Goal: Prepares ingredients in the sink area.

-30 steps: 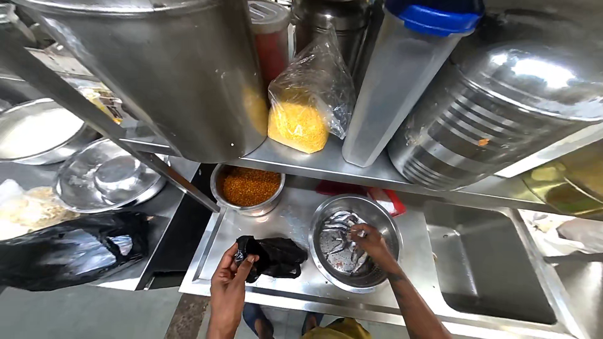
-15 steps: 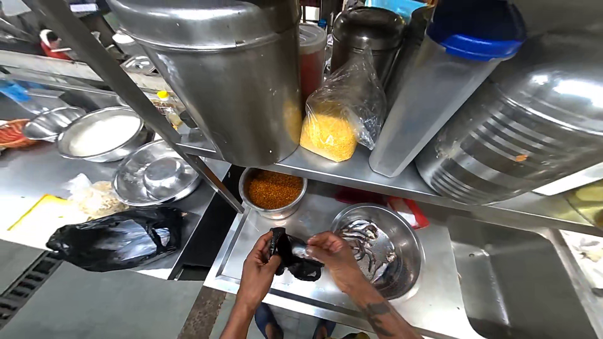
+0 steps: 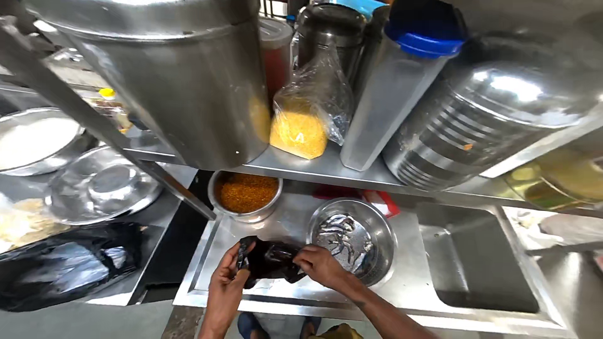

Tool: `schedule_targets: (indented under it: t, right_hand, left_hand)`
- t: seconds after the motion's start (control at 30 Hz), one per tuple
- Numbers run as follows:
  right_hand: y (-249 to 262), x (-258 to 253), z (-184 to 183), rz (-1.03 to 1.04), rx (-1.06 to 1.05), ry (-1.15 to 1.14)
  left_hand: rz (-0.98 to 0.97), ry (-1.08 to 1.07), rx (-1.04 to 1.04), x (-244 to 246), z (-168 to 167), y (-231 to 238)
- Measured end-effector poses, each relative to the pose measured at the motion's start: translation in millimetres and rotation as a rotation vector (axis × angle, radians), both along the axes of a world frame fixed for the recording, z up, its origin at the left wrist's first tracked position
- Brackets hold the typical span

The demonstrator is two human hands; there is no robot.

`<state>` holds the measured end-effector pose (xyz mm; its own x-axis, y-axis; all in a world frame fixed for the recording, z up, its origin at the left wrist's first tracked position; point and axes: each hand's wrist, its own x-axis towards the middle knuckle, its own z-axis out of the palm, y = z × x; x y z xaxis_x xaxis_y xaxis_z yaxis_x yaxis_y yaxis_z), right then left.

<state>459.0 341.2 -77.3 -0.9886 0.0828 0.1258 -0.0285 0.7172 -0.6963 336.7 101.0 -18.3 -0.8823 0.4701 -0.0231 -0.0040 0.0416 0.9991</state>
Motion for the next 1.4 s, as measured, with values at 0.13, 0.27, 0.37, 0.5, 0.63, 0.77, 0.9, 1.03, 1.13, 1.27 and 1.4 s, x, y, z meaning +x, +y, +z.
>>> schedule_targets:
  t: [0.13, 0.27, 0.37, 0.5, 0.63, 0.77, 0.9, 1.03, 1.13, 1.27, 1.4]
  right_hand:
    - [72.2, 39.6, -16.6, -0.352, 0.048, -0.240]
    - [119.6, 57.9, -56.1, -0.602, 0.076, -0.628]
    - [119.4, 51.9, -78.1, -0.682, 0.063, -0.725]
    - [93.5, 33.1, -94.3, -0.739, 0.118, -0.795]
    - [73.5, 20.9, -98.7, -0.712, 0.083, -0.820]
    - [73.4, 23.9, -102.1, -0.640, 0.043, -0.746]
    - [85.5, 37.6, -97.6, -0.687, -0.125, -0.600]
    - [92.5, 52.9, -91.2, -0.860, -0.708, -0.334]
    - [81.7, 40.5, -53.3, -0.912, -1.277, -0.126]
    - [42.6, 14.2, 0.0, -0.642, -1.326, -0.063]
    - [-13.4, -28.9, 27.6, -0.246, -0.858, 0.038]
  left_hand:
    - [0.015, -0.024, 0.037, 3.7, -0.3, 0.4]
    - [0.029, -0.023, 0.025, 8.9, -0.9, 0.8]
    - [0.033, -0.011, 0.014, 10.4, -0.8, 2.3]
    - [0.042, -0.016, 0.009, 13.0, 2.3, 6.2]
    - [0.038, 0.003, 0.004, 11.6, 1.4, 6.4]
    - [0.049, -0.028, -0.007, 8.9, 3.8, 8.1]
    - [0.050, -0.025, -0.033, 3.8, 4.8, 5.7]
    - [0.037, -0.038, -0.049, -2.1, 1.9, 3.3]
    - [0.036, -0.049, -0.027, -6.0, -0.5, 2.9]
    - [0.023, -0.058, -0.030, -9.2, -0.4, 5.3]
    - [0.025, -0.074, -0.035, -11.5, -0.3, 6.9]
